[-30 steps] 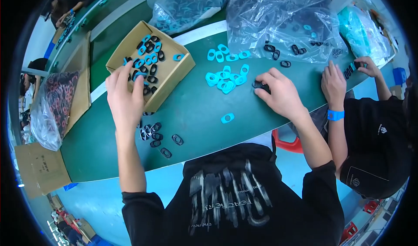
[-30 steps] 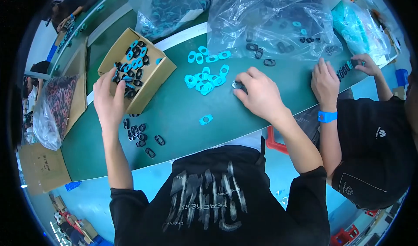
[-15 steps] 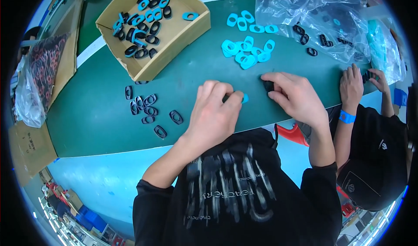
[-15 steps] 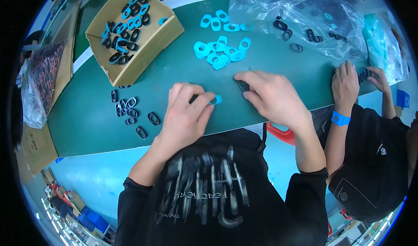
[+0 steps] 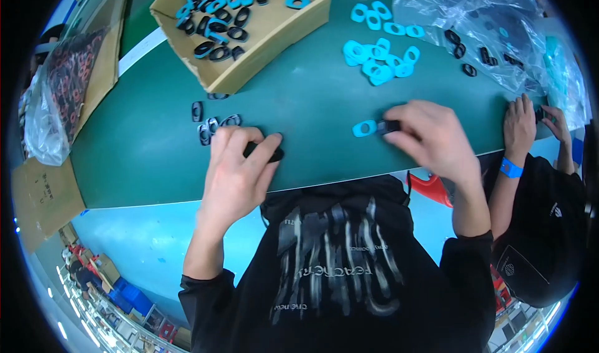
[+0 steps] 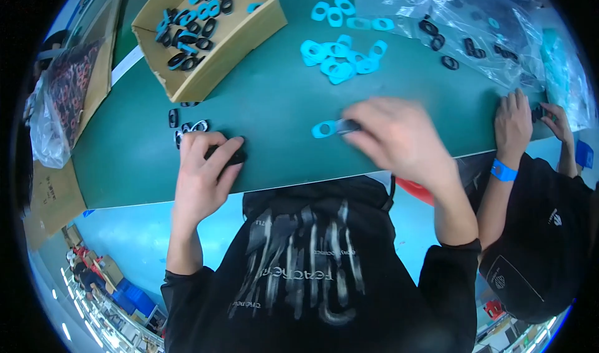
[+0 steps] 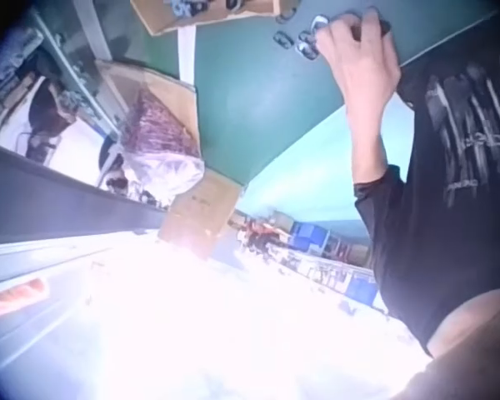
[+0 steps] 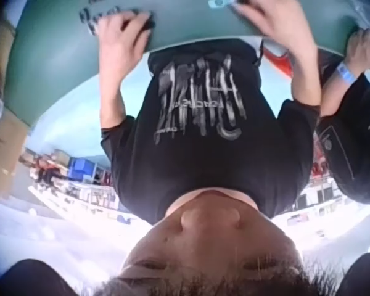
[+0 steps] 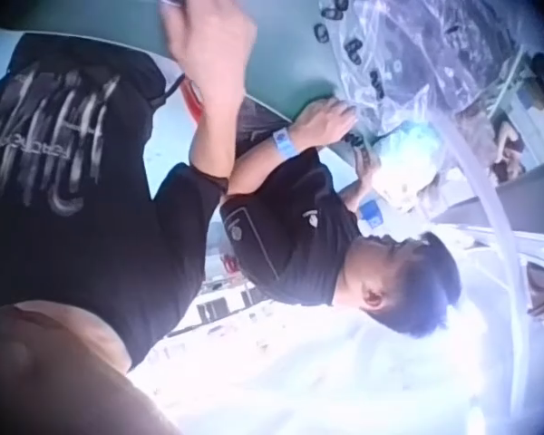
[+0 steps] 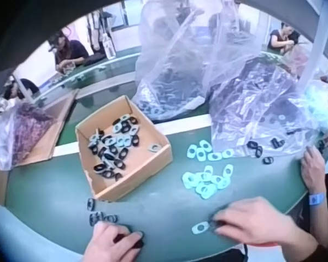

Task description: The person assembles buckles by inserting silicone rings into plastic buckle pieces by hand and placing the assembled buckles into a cardboard box.

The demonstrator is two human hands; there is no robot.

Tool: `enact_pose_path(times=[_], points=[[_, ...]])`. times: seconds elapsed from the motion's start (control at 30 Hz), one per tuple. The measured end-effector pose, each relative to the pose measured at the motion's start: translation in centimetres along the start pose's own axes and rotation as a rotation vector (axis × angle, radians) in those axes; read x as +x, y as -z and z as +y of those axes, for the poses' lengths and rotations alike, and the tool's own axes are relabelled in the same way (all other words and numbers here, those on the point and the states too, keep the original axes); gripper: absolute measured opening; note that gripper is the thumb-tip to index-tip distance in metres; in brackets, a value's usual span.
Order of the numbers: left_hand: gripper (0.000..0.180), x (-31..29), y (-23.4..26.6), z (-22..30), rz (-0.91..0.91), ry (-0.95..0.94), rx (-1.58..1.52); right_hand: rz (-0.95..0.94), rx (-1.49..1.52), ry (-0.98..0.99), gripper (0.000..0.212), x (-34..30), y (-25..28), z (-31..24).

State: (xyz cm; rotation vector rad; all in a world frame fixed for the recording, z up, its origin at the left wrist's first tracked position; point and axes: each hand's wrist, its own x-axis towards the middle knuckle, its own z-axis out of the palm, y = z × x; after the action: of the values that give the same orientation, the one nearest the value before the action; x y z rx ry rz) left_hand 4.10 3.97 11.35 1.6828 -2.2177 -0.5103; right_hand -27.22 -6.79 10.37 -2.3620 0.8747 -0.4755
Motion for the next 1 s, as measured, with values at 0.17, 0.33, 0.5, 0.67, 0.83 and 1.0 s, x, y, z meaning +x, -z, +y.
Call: enact_pose_path(times=[0.17, 0.33, 0.5, 0.67, 0.83, 1.0], points=[[0.034, 0.5, -0.6, -0.3, 0.068, -0.057, -0.042, -0.008, -0.058, 0.093, 0.028, 1.1, -2.1, -1.4], [0.032, 1.0, -1.5, -0.2, 0.134, -0.037, -0.094, -0.029, -0.028, 0.073, 0.028, 1.3, -2.1, -0.8], [0.031, 1.5, -2.5, -0.6, 0.175, -0.044, -0.121, -0.051, -0.031, 0.052, 0.028, 1.5, -2.1, -0.6], [0.028, 1.2, -2.2, -0.3, 0.228, 0.003, -0.082, -0.025, -0.037, 0.045, 0.027, 1.5, -2.3, -0.7], [0.027, 1.0, -2.4, -1.0, 0.191, 0.043, -0.064, 0.017, -0.062, 0.040, 0.028, 1.6, -2.6, -0.7], [0.027, 2.9, -2.8, 0.0, 0.137, -0.126, -0.157, 0.235, 0.057, 0.187, 0.035, 6.8, -2.8, -2.6]])
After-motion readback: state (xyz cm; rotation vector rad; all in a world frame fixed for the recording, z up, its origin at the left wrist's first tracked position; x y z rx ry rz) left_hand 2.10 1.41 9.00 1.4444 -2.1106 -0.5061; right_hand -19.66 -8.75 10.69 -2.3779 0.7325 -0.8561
